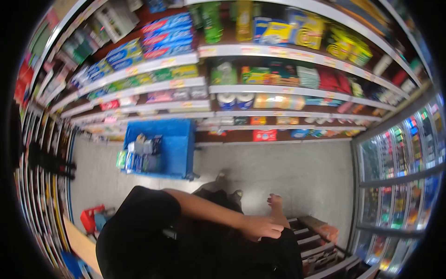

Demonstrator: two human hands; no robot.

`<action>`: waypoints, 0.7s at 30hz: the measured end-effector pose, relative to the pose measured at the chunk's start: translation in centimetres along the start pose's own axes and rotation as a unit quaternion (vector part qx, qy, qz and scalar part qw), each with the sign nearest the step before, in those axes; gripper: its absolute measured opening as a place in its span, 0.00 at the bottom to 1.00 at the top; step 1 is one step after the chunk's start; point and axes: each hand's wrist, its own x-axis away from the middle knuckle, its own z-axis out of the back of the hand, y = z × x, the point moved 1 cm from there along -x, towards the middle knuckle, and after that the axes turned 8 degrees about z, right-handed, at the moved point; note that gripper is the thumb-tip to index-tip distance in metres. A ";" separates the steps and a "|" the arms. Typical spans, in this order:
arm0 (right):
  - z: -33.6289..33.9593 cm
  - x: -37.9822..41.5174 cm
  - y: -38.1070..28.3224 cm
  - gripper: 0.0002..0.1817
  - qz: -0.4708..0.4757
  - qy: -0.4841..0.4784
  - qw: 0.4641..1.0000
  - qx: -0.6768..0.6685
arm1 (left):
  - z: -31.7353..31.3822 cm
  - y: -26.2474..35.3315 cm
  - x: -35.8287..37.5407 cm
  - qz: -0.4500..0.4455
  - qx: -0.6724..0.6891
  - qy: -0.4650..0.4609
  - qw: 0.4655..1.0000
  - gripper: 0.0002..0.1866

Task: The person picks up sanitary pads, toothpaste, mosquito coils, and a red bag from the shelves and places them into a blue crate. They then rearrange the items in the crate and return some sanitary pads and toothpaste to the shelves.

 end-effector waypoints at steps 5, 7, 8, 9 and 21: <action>-0.8 -1.9 -4.9 0.21 -0.017 -0.025 0.997 0.071 | 2.1 -3.8 1.2 0.051 0.021 0.068 0.996 0.17; -1.1 -3.1 -6.9 0.21 -0.009 -0.021 0.996 0.083 | 4.9 -3.3 1.3 0.039 0.000 0.070 0.997 0.18; -1.2 -3.1 -8.4 0.22 -0.005 -0.017 0.995 0.096 | 5.8 -3.5 1.3 0.032 -0.019 0.062 0.997 0.18; -1.3 -3.7 -9.3 0.22 0.000 -0.012 0.994 0.107 | 6.6 -3.9 1.0 0.023 -0.037 0.054 0.998 0.19; -6.1 -4.6 -20.8 0.19 0.028 0.025 0.989 0.146 | 18.0 -6.6 3.1 0.045 -0.007 0.043 0.998 0.22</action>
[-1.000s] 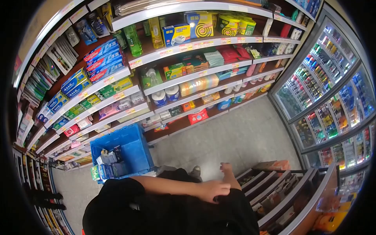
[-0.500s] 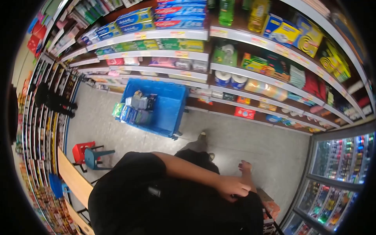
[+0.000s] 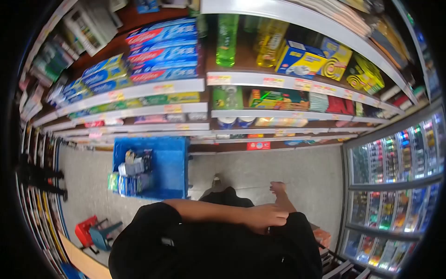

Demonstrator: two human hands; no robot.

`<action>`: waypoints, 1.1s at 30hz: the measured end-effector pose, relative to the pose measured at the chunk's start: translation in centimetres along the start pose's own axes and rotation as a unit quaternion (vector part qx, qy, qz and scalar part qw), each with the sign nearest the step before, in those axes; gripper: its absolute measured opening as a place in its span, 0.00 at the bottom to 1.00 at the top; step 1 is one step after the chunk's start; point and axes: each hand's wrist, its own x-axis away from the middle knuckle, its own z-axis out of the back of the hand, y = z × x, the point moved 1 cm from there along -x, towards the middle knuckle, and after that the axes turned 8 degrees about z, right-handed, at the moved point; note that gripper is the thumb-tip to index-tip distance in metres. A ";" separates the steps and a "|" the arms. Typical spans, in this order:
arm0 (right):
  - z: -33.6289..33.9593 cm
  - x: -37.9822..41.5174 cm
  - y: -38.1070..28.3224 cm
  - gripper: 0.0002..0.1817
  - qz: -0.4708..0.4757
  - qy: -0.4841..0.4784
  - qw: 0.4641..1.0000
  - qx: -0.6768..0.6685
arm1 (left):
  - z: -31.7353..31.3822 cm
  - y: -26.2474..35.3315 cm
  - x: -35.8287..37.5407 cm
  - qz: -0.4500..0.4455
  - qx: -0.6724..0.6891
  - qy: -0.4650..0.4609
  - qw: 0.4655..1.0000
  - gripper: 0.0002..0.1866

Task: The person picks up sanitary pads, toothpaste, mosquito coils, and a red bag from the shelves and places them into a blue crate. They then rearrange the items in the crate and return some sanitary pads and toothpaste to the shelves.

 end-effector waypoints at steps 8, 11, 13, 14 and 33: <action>-0.8 -1.0 0.5 0.18 -0.032 -0.023 0.999 0.015 | 2.3 -3.2 0.8 0.015 0.025 0.006 1.000 0.23; -0.2 -2.9 2.1 0.17 -0.069 -0.032 0.997 0.019 | 4.2 -2.8 -0.2 -0.002 0.033 0.011 0.999 0.23; -0.1 -3.5 1.3 0.17 -0.071 -0.031 0.997 0.015 | 4.2 -3.5 -1.0 0.020 0.034 -0.005 0.999 0.23; -0.2 -3.9 1.0 0.17 -0.070 -0.040 0.997 0.012 | 4.1 -3.8 -1.5 0.030 0.037 -0.016 0.999 0.23; 15.2 -15.6 -2.1 0.15 -0.020 0.035 0.993 -0.107 | 0.3 -10.1 -21.4 0.063 -0.095 -0.106 0.988 0.21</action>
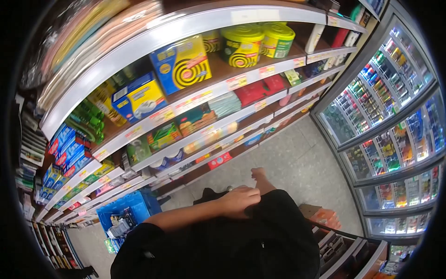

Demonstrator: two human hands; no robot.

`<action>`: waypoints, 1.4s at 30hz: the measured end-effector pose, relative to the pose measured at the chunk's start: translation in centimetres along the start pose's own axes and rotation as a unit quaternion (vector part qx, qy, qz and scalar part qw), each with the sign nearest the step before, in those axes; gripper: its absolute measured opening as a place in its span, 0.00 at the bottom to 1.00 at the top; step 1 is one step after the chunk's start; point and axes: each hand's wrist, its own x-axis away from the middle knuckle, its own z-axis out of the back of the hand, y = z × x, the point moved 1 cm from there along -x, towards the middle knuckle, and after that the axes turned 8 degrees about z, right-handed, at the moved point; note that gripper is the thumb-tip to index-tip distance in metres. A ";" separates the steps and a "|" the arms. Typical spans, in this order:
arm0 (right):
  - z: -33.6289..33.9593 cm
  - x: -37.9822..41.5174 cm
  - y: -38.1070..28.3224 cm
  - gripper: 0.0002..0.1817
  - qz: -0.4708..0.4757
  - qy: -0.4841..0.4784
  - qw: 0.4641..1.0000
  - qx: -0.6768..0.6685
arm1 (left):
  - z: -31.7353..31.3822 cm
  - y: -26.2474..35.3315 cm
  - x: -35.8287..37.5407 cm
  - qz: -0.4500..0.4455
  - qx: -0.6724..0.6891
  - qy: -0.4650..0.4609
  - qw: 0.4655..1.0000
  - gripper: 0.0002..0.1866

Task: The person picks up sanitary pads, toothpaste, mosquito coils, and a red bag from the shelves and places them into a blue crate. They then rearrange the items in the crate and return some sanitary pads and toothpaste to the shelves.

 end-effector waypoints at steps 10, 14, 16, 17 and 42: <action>4.9 -5.7 3.1 0.13 -0.030 -0.047 0.997 -0.052 | -1.9 -0.6 -7.2 0.049 0.022 -0.047 0.997 0.18; 5.2 -5.3 1.8 0.13 -0.019 -0.049 0.997 -0.049 | -2.5 -0.1 -8.7 0.044 0.007 -0.036 0.998 0.19; 4.9 -6.5 2.4 0.13 -0.009 -0.079 0.995 -0.052 | -2.9 -0.3 -9.0 0.048 0.001 -0.043 0.998 0.19; 4.5 -7.4 2.7 0.13 -0.003 -0.095 0.994 -0.054 | -3.2 -0.8 -9.0 0.046 -0.002 -0.047 0.998 0.19; 6.5 -8.1 2.6 0.14 0.008 -0.080 0.995 -0.066 | -3.8 -0.7 -10.8 0.077 0.090 -0.009 0.993 0.20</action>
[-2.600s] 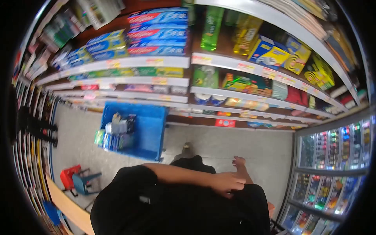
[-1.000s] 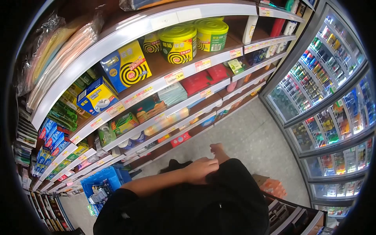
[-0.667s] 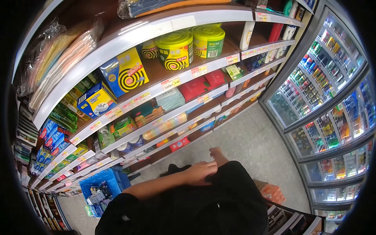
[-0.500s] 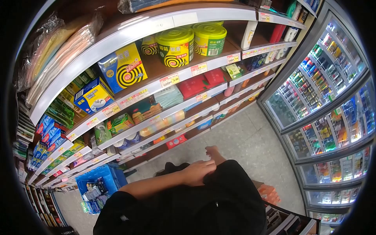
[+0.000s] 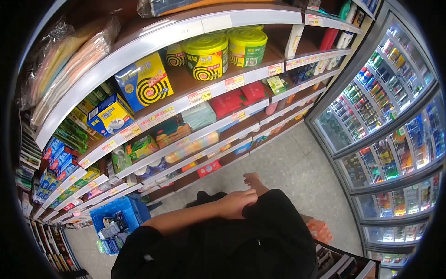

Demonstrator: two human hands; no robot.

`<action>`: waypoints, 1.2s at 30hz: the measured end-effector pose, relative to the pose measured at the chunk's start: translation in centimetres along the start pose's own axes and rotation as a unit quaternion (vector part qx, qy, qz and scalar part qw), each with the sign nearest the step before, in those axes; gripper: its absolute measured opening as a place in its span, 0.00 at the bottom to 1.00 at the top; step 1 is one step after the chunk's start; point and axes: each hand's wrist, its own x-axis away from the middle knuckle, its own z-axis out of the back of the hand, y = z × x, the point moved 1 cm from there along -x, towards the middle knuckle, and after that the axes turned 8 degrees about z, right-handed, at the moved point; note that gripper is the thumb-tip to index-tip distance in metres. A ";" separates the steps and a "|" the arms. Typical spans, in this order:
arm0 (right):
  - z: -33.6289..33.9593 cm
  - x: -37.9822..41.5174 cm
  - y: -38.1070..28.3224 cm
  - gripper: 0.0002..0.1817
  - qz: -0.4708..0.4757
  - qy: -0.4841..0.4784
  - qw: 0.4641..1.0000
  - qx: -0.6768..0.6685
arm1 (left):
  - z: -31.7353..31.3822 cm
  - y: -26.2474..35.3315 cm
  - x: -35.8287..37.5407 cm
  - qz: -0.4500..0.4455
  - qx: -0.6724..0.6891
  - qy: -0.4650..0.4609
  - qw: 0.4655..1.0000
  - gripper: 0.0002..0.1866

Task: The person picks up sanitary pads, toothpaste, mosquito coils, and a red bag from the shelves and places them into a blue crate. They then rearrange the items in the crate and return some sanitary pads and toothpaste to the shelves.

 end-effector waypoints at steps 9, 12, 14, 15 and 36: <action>4.1 5.0 -13.5 0.12 0.404 0.452 0.794 -0.034 | 0.2 -1.8 0.8 0.013 0.015 -0.048 0.999 0.18; 8.3 11.7 -25.8 0.12 0.593 0.479 0.642 -0.081 | 1.9 -2.7 2.6 0.145 0.039 -0.035 0.988 0.15; 9.9 19.1 -34.4 0.12 0.658 0.476 0.562 -0.157 | 2.2 -5.4 3.8 0.135 0.047 0.054 0.988 0.12; 10.3 23.0 -38.0 0.14 0.691 0.467 0.524 -0.170 | 2.7 -6.0 4.5 0.153 0.057 0.082 0.983 0.11; 11.7 26.1 -54.9 0.56 0.693 0.375 0.616 -0.007 | 1.1 -13.3 19.8 0.369 0.181 0.399 0.820 0.09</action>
